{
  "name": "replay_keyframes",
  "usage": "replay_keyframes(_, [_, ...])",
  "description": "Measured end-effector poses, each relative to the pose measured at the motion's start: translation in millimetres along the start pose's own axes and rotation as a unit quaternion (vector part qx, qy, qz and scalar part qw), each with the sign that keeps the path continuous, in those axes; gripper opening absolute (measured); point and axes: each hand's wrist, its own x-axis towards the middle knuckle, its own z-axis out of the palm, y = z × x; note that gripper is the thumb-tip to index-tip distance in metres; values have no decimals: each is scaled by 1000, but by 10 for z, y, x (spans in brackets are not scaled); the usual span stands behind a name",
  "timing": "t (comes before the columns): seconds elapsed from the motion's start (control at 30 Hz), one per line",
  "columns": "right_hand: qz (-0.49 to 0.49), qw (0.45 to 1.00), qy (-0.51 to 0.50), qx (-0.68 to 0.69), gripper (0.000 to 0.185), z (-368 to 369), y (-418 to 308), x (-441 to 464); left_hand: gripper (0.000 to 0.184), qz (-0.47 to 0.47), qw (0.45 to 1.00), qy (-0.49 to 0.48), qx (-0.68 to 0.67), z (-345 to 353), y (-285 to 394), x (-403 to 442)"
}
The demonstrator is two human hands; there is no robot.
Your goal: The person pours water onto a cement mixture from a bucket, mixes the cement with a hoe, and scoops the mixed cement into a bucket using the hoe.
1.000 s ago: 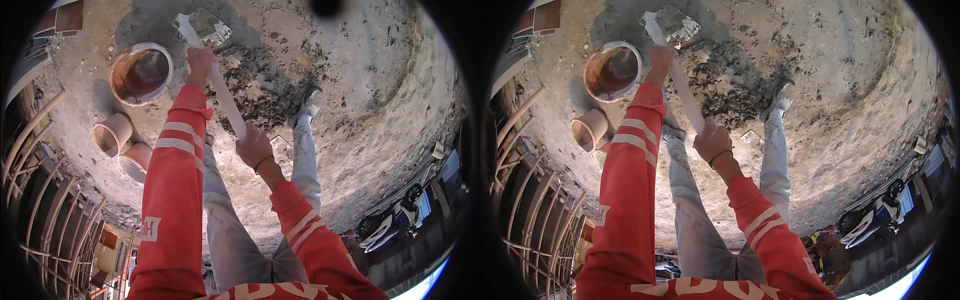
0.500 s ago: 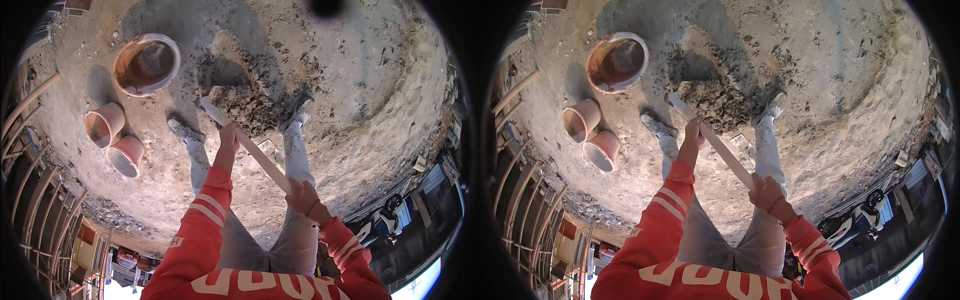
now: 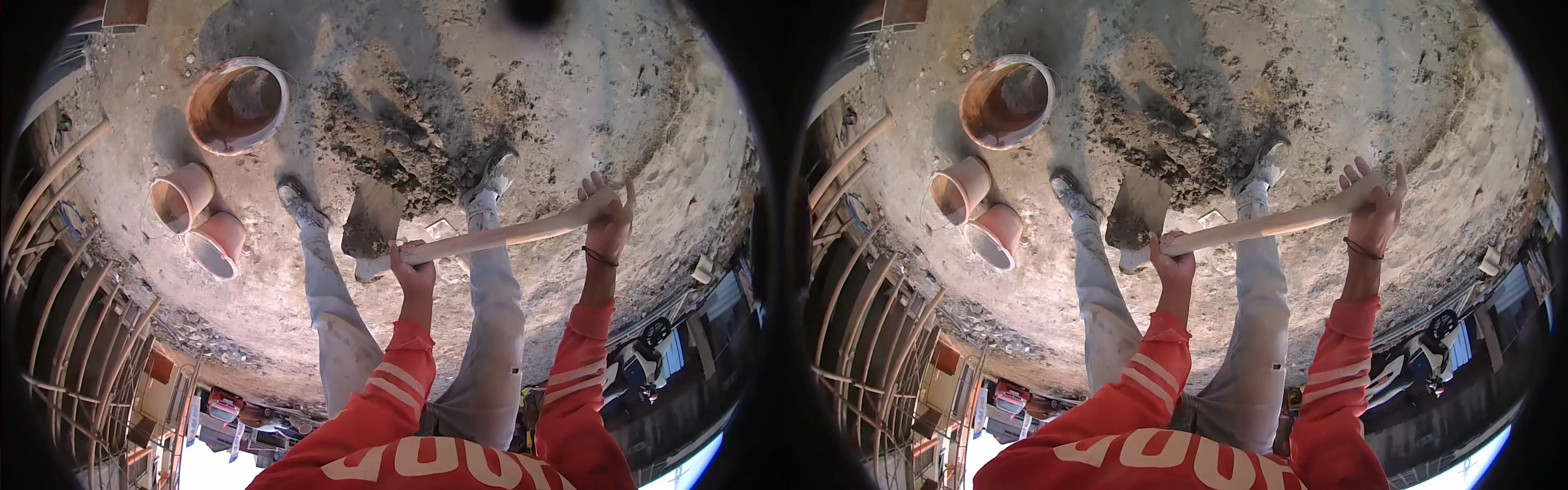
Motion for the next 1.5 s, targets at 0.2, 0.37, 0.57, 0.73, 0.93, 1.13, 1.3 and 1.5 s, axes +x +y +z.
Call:
replay_keyframes(0.2, [120, 990, 70, -38, 25, 676, 968, -721, 18, -9, 989, 134, 66, -1533, 745, 113])
replay_keyframes(0.37, [107, 989, -38, -92, 8, 1366, 2252, -876, 19, -17, 944, 319, 85, -2310, 1281, 1215])
replay_keyframes(0.57, [9, 991, -120, -56, 15, 2448, 1462, -265, 15, -95, 919, 379, 52, -568, 754, 1802])
replay_keyframes(0.73, [-78, 990, -113, -6, 19, 2561, 519, 37, 13, -20, 986, 130, 105, 738, 131, 1816])
replay_keyframes(0.93, [-52, 984, -168, 4, 21, 2315, -12, 265, 9, 20, 995, 95, -1, 1002, -108, 980])
replay_keyframes(1.13, [121, 971, -179, -107, 10, 1876, 929, -486, 9, -2, 982, 190, -8, -1041, 240, 381])
replay_keyframes(1.3, [107, 971, -147, -153, 8, 1705, 1816, -408, 16, -48, 960, 276, -12, -1746, 216, 1070])
replay_keyframes(1.5, [29, 972, -195, -125, 11, 2248, 1249, 227, 17, -88, 926, 368, -2, -551, -278, 1568])
